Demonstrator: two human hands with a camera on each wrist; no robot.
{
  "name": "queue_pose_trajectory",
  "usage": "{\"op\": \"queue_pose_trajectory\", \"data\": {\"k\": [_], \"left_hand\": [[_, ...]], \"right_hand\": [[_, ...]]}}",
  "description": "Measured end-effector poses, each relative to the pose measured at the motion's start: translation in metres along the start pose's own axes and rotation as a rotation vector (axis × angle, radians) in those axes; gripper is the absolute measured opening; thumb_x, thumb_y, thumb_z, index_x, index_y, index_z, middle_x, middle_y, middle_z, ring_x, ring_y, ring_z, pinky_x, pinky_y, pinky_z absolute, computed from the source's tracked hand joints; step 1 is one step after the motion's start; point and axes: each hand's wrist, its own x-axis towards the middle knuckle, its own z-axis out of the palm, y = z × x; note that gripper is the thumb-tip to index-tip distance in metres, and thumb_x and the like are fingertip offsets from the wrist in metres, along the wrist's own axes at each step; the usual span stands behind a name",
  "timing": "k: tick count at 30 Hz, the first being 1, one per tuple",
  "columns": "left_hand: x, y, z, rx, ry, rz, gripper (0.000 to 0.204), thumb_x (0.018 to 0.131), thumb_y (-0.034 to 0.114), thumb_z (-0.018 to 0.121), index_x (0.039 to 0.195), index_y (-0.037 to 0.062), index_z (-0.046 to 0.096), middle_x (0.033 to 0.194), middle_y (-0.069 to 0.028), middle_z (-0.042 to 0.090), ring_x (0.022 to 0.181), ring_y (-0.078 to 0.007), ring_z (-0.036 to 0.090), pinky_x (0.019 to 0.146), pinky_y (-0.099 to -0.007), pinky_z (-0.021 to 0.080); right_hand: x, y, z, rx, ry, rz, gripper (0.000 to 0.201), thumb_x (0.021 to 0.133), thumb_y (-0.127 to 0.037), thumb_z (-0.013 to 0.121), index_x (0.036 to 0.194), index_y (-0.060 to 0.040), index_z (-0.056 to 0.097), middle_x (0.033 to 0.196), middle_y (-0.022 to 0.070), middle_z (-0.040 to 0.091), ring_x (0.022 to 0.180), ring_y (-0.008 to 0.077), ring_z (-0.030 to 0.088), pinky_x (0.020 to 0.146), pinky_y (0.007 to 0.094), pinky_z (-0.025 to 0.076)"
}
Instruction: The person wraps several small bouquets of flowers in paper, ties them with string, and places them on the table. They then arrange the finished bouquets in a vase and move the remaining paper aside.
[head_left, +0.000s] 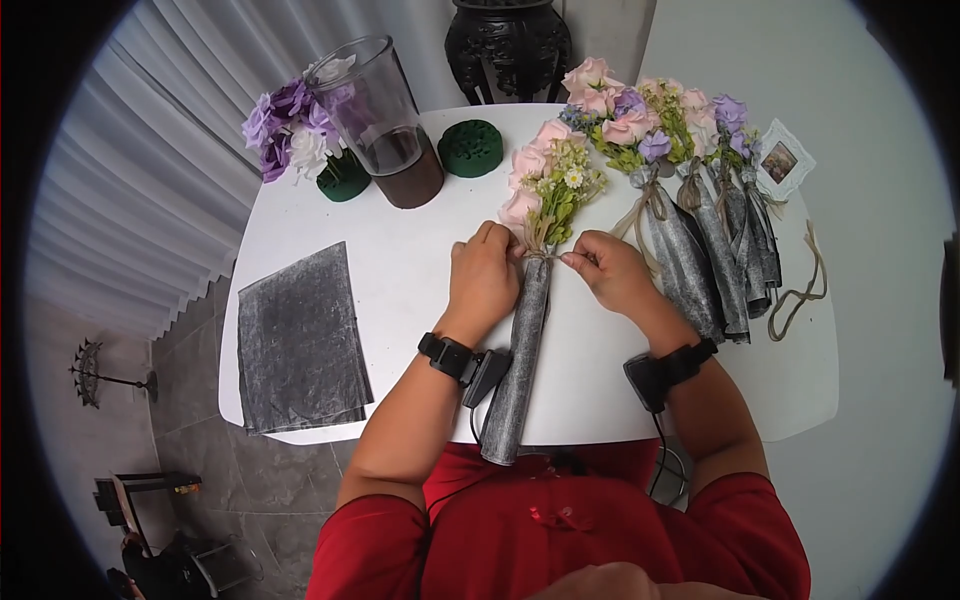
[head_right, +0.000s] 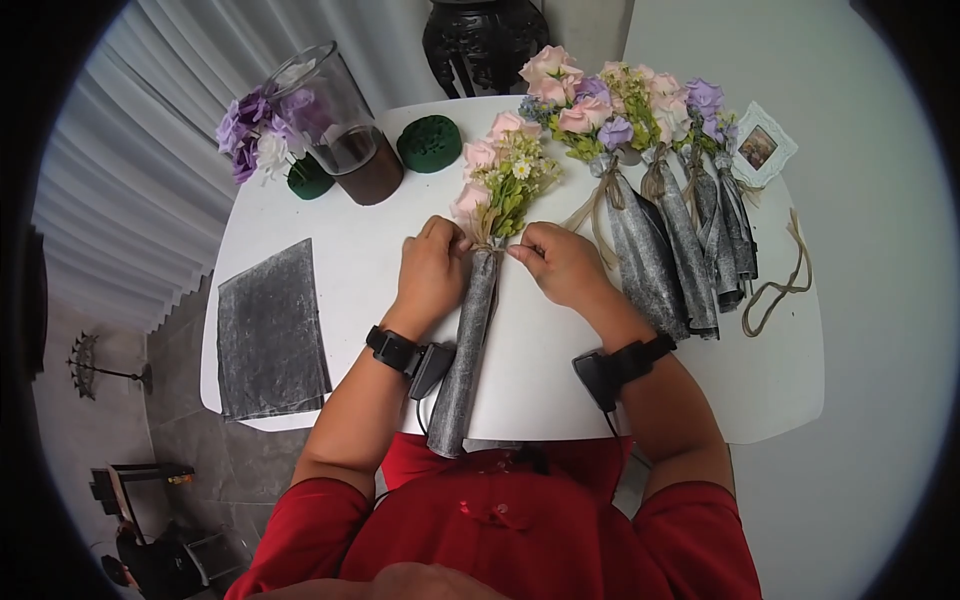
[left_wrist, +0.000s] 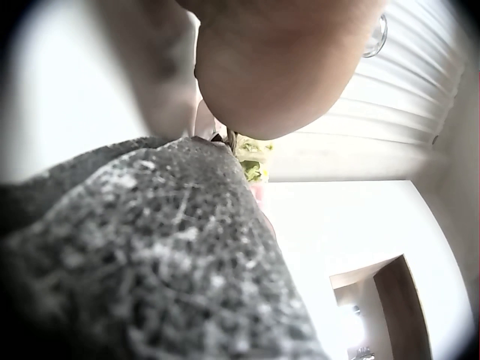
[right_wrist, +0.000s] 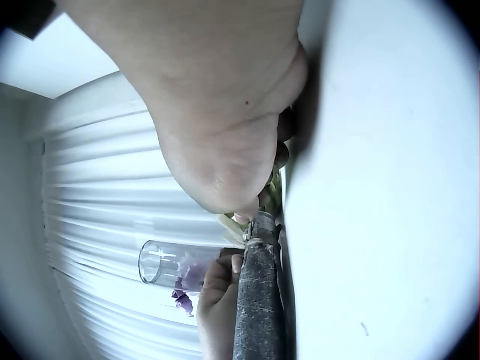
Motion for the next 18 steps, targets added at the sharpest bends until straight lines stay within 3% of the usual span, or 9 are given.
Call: {"op": "queue_pose_trajectory", "data": {"k": [4,6,8,10,12,14,16,17,18], "left_hand": [[-0.001,-0.002,0.008,-0.251,0.02,-0.116,0.008,0.087,0.01,0.055,0.088,0.002,0.054,0.085,-0.0139,0.059,0.075,-0.0342,0.056,0.072,-0.042,0.038],[-0.001,0.001,0.008,-0.342,0.035,-0.165,0.01,0.088,0.011,0.055,0.089,0.0013,0.053,0.083,-0.0153,0.06,0.073,-0.0338,0.056,0.071,-0.041,0.04],[0.001,0.005,0.006,-0.565,0.043,-0.305,0.013,0.091,0.013,0.054,0.089,0.0004,0.052,0.077,-0.0164,0.059,0.069,-0.0284,0.055,0.067,-0.0364,0.044],[0.0,-0.001,0.012,-0.618,0.082,-0.277,0.014,0.092,0.014,0.054,0.089,0.0,0.051,0.076,-0.0152,0.057,0.069,-0.025,0.053,0.066,-0.0345,0.044],[0.0,-0.005,0.02,-0.713,0.154,-0.244,0.014,0.092,0.012,0.053,0.088,-0.0005,0.05,0.075,-0.0112,0.055,0.069,-0.0184,0.05,0.065,-0.0318,0.043],[0.0,-0.006,0.024,-0.757,0.204,-0.229,0.013,0.093,0.012,0.053,0.088,-0.0006,0.05,0.075,-0.0099,0.055,0.069,-0.0166,0.049,0.065,-0.0308,0.043],[0.001,-0.009,0.026,-0.794,0.21,-0.241,0.013,0.093,0.011,0.052,0.088,-0.0005,0.05,0.075,-0.0088,0.055,0.068,-0.0148,0.048,0.064,-0.0294,0.042],[0.001,-0.009,0.024,-0.796,0.198,-0.25,0.011,0.094,0.011,0.051,0.089,0.0015,0.049,0.076,-0.004,0.052,0.069,-0.0106,0.045,0.063,-0.0253,0.04],[0.001,-0.008,0.024,-0.799,0.187,-0.261,0.01,0.095,0.012,0.05,0.09,0.0035,0.049,0.078,0.0007,0.05,0.07,-0.0063,0.041,0.063,-0.0212,0.038]], "right_hand": [[0.005,0.019,0.008,0.135,-0.071,0.093,0.021,0.088,-0.023,0.063,0.082,-0.0043,0.056,0.071,0.0069,0.056,0.06,0.0172,0.052,0.057,0.0308,0.042],[0.008,0.018,0.013,0.506,0.078,-0.004,0.02,0.091,-0.021,0.062,0.085,-0.0033,0.054,0.067,-0.0024,0.052,0.058,0.004,0.042,0.05,0.0199,0.035],[0.007,0.008,0.01,0.58,0.116,0.029,0.02,0.091,-0.021,0.061,0.087,-0.0034,0.053,0.068,-0.0015,0.054,0.059,0.0043,0.045,0.051,0.0198,0.036],[0.006,0.004,0.007,0.642,0.176,0.066,0.019,0.092,-0.021,0.059,0.09,-0.0034,0.053,0.069,-0.0005,0.055,0.059,0.0046,0.047,0.051,0.0198,0.038],[0.005,0.011,0.006,0.511,0.136,0.115,0.021,0.092,-0.02,0.06,0.087,-0.0013,0.054,0.067,0.0031,0.057,0.062,0.0082,0.054,0.056,0.0228,0.043],[0.001,0.013,0.004,0.461,-0.029,0.084,0.028,0.093,-0.03,0.057,0.087,-0.0024,0.057,0.068,0.0032,0.06,0.061,0.0084,0.055,0.057,0.0232,0.044],[-0.004,0.0,0.005,0.585,-0.092,0.082,0.031,0.093,-0.034,0.056,0.086,-0.0031,0.059,0.068,0.0018,0.061,0.062,0.0076,0.055,0.057,0.0222,0.044],[-0.009,-0.01,0.002,0.649,-0.116,0.16,0.03,0.091,-0.032,0.06,0.097,-0.0029,0.058,0.072,0.0017,0.061,0.062,0.0075,0.054,0.055,0.0216,0.043],[-0.012,-0.016,0.005,0.64,-0.111,0.159,0.03,0.091,-0.032,0.06,0.097,-0.0029,0.058,0.072,0.0017,0.061,0.062,0.0075,0.054,0.055,0.0216,0.043]]}}
